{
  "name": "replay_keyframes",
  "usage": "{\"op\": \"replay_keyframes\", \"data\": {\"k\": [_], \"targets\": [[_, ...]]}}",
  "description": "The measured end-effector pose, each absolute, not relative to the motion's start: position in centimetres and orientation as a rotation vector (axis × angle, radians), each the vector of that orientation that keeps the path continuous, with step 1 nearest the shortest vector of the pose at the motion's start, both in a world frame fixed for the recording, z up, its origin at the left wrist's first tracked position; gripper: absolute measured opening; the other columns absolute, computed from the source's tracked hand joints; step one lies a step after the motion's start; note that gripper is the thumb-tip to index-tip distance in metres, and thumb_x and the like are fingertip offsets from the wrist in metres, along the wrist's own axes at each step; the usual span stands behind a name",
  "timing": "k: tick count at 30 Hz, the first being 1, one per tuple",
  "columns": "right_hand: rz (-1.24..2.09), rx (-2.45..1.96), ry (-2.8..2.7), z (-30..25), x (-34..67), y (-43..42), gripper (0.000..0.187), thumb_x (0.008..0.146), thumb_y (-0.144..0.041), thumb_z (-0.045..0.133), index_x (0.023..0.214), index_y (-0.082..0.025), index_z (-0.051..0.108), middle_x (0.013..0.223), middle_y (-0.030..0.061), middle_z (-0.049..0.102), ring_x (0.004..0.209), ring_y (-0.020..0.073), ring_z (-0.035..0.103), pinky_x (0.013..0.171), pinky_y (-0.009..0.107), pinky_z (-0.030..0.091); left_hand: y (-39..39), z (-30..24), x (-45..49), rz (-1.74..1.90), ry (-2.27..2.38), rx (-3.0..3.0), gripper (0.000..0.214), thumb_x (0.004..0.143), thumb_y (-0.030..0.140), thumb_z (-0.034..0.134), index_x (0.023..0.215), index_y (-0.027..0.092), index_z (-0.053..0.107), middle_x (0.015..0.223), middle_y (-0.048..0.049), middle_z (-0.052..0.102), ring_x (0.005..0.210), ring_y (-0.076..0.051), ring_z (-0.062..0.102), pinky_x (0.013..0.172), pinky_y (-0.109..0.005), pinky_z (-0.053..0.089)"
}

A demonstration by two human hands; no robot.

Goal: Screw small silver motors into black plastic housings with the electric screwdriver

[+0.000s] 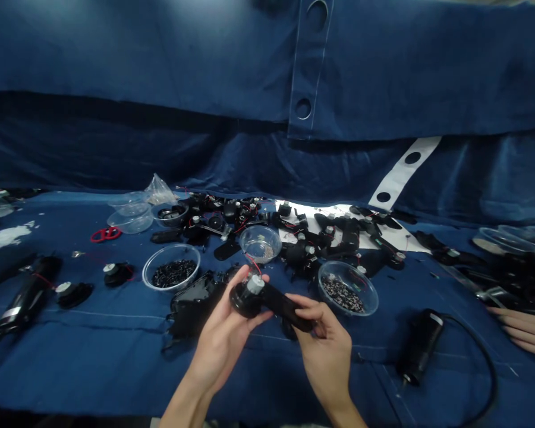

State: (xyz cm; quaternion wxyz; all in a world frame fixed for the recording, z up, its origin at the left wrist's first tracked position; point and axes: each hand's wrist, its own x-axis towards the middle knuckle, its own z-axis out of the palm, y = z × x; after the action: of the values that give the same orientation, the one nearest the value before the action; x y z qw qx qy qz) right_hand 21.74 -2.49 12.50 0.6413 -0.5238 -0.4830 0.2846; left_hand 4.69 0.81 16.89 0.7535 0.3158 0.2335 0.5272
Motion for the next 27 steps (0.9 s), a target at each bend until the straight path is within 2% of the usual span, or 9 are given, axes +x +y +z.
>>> {"op": "replay_keyframes", "data": {"k": [4,7,11,14,19,22,24,26,27], "targets": [[0.577,-1.272,-1.129,12.0,21.9,-2.6,0.014,0.085,-0.026,0.077,0.081,-0.022,0.064,0.108,0.0071,0.077,0.1,0.0233,0.073,0.087,0.034,0.055,0.5,17.1,4.2,1.134,0.489,0.727,0.061,0.093,0.021,0.056,0.153,0.027,0.045,0.15,-0.0115,0.058,0.14,-0.034,0.048,0.1,-0.048,0.053],[0.52,-1.297,-1.161,12.4,21.6,-2.9,0.009,0.085,-0.027,0.077,0.085,-0.024,0.069,0.105,0.0056,0.078,0.097,0.0234,0.074,0.088,0.034,0.056,0.2,17.3,4.0,1.14,0.469,0.776,0.064,0.091,0.029,0.058,0.153,0.025,0.045,0.15,-0.0128,0.057,0.133,-0.037,0.052,0.094,-0.05,0.057],[0.411,-1.316,-1.184,13.3,21.1,-3.8,0.008,0.085,-0.026,0.077,0.093,-0.026,0.076,0.101,0.0041,0.079,0.095,0.0245,0.075,0.092,0.036,0.056,0.2,17.4,4.0,1.181,0.689,0.892,0.054,0.094,0.035,0.066,0.146,0.027,0.055,0.146,-0.0109,0.06,0.127,-0.033,0.056,0.089,-0.04,0.06],[0.313,-1.323,-1.224,13.9,21.0,-4.2,0.012,0.087,-0.025,0.075,0.099,-0.028,0.079,0.099,0.0029,0.08,0.09,0.0237,0.076,0.087,0.034,0.06,0.4,17.3,4.0,1.183,0.729,0.891,0.049,0.094,0.039,0.067,0.14,0.023,0.062,0.137,-0.0116,0.067,0.113,-0.026,0.064,0.088,-0.035,0.059],[0.044,-1.254,-1.353,14.1,20.9,-4.1,0.02,0.088,-0.015,0.074,0.104,-0.026,0.076,0.098,0.0007,0.08,0.087,0.0192,0.077,0.086,0.03,0.062,0.5,17.1,4.4,1.215,0.689,0.83,0.05,0.093,0.038,0.069,0.14,0.023,0.061,0.133,-0.0116,0.069,0.099,-0.022,0.069,0.085,-0.033,0.059],[-0.032,-1.178,-1.519,14.0,20.5,-4.6,0.034,0.089,-0.003,0.066,0.117,-0.022,0.072,0.11,0.0052,0.077,0.1,0.0189,0.073,0.093,0.032,0.059,0.4,17.3,4.5,1.219,0.606,0.648,0.046,0.095,0.036,0.066,0.138,0.019,0.063,0.13,-0.0128,0.07,0.105,-0.023,0.068,0.087,-0.033,0.058],[-0.08,-1.064,-1.767,13.7,20.8,-5.3,0.045,0.089,-0.001,0.062,0.13,-0.018,0.066,0.127,0.0124,0.07,0.118,0.0252,0.065,0.098,0.039,0.057,0.4,17.3,4.2,1.178,0.538,0.404,0.042,0.099,0.039,0.057,0.13,0.014,0.067,0.128,-0.0152,0.071,0.112,-0.025,0.066,0.091,-0.034,0.057],[-0.131,-1.008,-1.919,13.0,22.4,-6.3,0.048,0.089,-0.006,0.062,0.136,-0.017,0.062,0.134,0.0149,0.065,0.127,0.0304,0.058,0.1,0.045,0.055,0.6,16.9,3.5,1.118,0.487,0.201,0.042,0.101,0.038,0.049,0.125,0.011,0.07,0.12,-0.0163,0.073,0.105,-0.025,0.068,0.089,-0.036,0.058],[-0.16,-1.062,-1.889,12.6,23.9,-6.9,0.044,0.089,-0.011,0.063,0.133,-0.019,0.064,0.132,0.0139,0.066,0.126,0.0309,0.059,0.099,0.046,0.054,0.7,16.5,3.1,1.089,0.456,0.14,0.041,0.101,0.037,0.047,0.125,0.012,0.07,0.113,-0.0152,0.073,0.099,-0.024,0.069,0.086,-0.037,0.058]]}}
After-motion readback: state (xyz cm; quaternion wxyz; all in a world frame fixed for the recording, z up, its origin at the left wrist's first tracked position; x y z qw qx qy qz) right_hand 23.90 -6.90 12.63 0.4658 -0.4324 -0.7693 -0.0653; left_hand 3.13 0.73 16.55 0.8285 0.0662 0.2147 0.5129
